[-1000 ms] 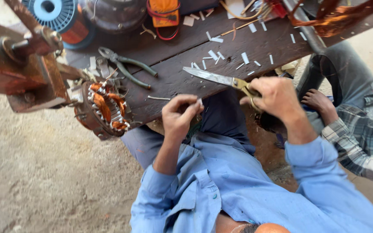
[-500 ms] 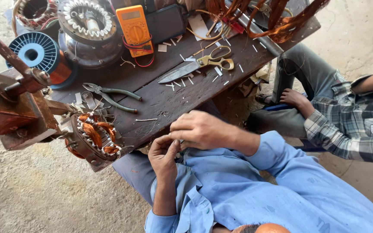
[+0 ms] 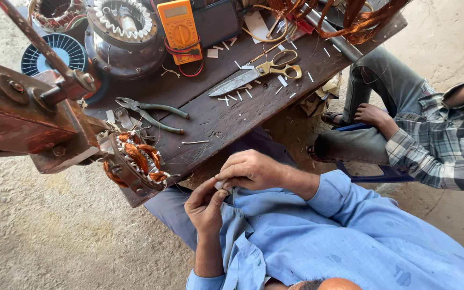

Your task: The person winds copper wire around a circular motor armature held in a vise, then cuts small white insulating strips with scissors and inserts them between the windings. They continue to adjust and pack the coils by hand.

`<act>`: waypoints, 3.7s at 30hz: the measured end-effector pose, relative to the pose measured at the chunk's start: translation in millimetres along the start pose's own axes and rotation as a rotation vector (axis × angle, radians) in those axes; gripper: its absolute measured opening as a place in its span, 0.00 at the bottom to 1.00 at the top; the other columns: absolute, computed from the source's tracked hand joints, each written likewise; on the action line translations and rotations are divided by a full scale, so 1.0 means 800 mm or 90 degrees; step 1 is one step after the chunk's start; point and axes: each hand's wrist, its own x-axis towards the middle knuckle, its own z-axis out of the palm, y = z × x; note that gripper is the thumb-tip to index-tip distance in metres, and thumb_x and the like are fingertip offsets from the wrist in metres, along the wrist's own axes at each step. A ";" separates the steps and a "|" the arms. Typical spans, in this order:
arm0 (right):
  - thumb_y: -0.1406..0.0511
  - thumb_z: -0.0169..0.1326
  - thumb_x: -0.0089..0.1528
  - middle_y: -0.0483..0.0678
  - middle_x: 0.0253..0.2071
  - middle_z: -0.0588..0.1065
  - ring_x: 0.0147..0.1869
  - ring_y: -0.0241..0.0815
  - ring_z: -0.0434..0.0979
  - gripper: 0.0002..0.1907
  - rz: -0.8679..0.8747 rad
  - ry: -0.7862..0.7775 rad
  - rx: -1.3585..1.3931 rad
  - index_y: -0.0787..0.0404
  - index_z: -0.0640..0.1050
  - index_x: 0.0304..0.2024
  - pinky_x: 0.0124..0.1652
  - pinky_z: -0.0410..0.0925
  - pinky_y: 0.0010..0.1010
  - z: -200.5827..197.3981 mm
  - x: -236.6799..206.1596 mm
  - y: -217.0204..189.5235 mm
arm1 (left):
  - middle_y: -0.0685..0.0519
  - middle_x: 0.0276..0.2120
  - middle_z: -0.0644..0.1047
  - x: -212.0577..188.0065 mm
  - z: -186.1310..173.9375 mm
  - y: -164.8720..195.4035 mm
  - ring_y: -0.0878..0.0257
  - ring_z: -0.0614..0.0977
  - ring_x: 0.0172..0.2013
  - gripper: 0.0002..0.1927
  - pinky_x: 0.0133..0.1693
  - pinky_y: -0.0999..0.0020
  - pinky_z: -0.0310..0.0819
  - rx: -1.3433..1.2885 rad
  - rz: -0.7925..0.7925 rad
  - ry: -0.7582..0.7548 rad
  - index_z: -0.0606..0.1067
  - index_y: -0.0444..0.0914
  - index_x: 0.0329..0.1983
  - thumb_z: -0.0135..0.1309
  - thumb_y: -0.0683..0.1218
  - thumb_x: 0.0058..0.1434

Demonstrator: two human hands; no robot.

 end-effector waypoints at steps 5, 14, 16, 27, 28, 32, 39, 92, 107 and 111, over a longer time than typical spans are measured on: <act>0.66 0.67 0.60 0.50 0.42 0.80 0.44 0.48 0.84 0.13 0.029 -0.014 0.088 0.62 0.82 0.46 0.42 0.77 0.35 0.029 -0.003 -0.003 | 0.46 0.43 0.83 -0.006 -0.017 0.019 0.63 0.85 0.42 0.13 0.46 0.71 0.82 0.103 0.133 -0.035 0.80 0.30 0.47 0.66 0.35 0.59; 0.68 0.68 0.58 0.48 0.39 0.80 0.42 0.46 0.82 0.11 0.000 -0.011 0.056 0.60 0.82 0.42 0.40 0.74 0.35 0.064 0.020 -0.020 | 0.47 0.39 0.83 -0.008 -0.020 0.098 0.62 0.85 0.40 0.08 0.45 0.72 0.79 0.291 0.259 -0.071 0.79 0.32 0.42 0.65 0.35 0.62; 0.69 0.68 0.58 0.48 0.40 0.80 0.43 0.46 0.83 0.12 0.023 -0.005 0.070 0.60 0.82 0.43 0.41 0.75 0.34 0.070 0.027 -0.027 | 0.47 0.38 0.83 -0.007 -0.023 0.114 0.61 0.85 0.40 0.08 0.44 0.72 0.79 0.315 0.280 -0.069 0.79 0.32 0.42 0.65 0.35 0.62; 0.69 0.69 0.57 0.48 0.41 0.80 0.43 0.44 0.83 0.12 0.024 -0.017 0.165 0.61 0.82 0.43 0.42 0.76 0.33 0.088 0.072 -0.044 | 0.46 0.40 0.82 -0.008 -0.038 0.172 0.58 0.86 0.40 0.09 0.44 0.69 0.81 0.397 0.328 -0.037 0.80 0.33 0.43 0.65 0.35 0.60; 0.70 0.69 0.58 0.48 0.41 0.80 0.44 0.44 0.83 0.12 0.023 -0.017 0.166 0.61 0.82 0.43 0.42 0.76 0.33 0.089 0.074 -0.045 | 0.46 0.40 0.82 -0.008 -0.037 0.175 0.58 0.86 0.40 0.09 0.45 0.68 0.81 0.423 0.341 -0.029 0.80 0.33 0.43 0.65 0.35 0.59; 0.70 0.68 0.60 0.47 0.40 0.80 0.43 0.44 0.83 0.10 -0.008 -0.011 0.177 0.61 0.81 0.42 0.41 0.76 0.33 0.091 0.084 -0.046 | 0.47 0.39 0.83 -0.004 -0.037 0.181 0.58 0.86 0.39 0.08 0.44 0.69 0.82 0.436 0.350 -0.023 0.80 0.34 0.42 0.64 0.35 0.60; 0.70 0.66 0.60 0.52 0.42 0.79 0.44 0.50 0.81 0.11 -0.064 -0.025 0.118 0.64 0.81 0.45 0.41 0.74 0.37 0.068 0.094 -0.040 | 0.45 0.37 0.83 0.007 -0.021 0.169 0.57 0.86 0.37 0.07 0.40 0.69 0.81 0.364 0.263 0.021 0.79 0.32 0.39 0.64 0.34 0.59; 0.71 0.69 0.64 0.52 0.40 0.79 0.42 0.44 0.83 0.08 -0.054 0.175 -0.036 0.66 0.83 0.43 0.40 0.77 0.31 0.034 0.183 0.066 | 0.53 0.34 0.80 0.147 -0.019 0.211 0.70 0.80 0.35 0.04 0.38 0.74 0.76 0.553 0.189 0.099 0.80 0.31 0.38 0.56 0.35 0.60; 0.71 0.69 0.64 0.51 0.40 0.79 0.40 0.44 0.82 0.08 -0.064 0.211 0.001 0.65 0.83 0.44 0.39 0.75 0.32 0.042 0.175 0.069 | 0.53 0.36 0.81 0.145 -0.015 0.210 0.69 0.80 0.37 0.05 0.40 0.73 0.77 0.507 0.180 0.109 0.80 0.32 0.40 0.59 0.36 0.61; 0.71 0.69 0.63 0.51 0.40 0.79 0.40 0.44 0.82 0.09 -0.053 0.222 -0.019 0.65 0.83 0.44 0.39 0.75 0.33 0.045 0.178 0.066 | 0.54 0.35 0.81 0.145 -0.015 0.212 0.69 0.81 0.37 0.05 0.40 0.73 0.77 0.530 0.186 0.107 0.80 0.32 0.40 0.59 0.36 0.60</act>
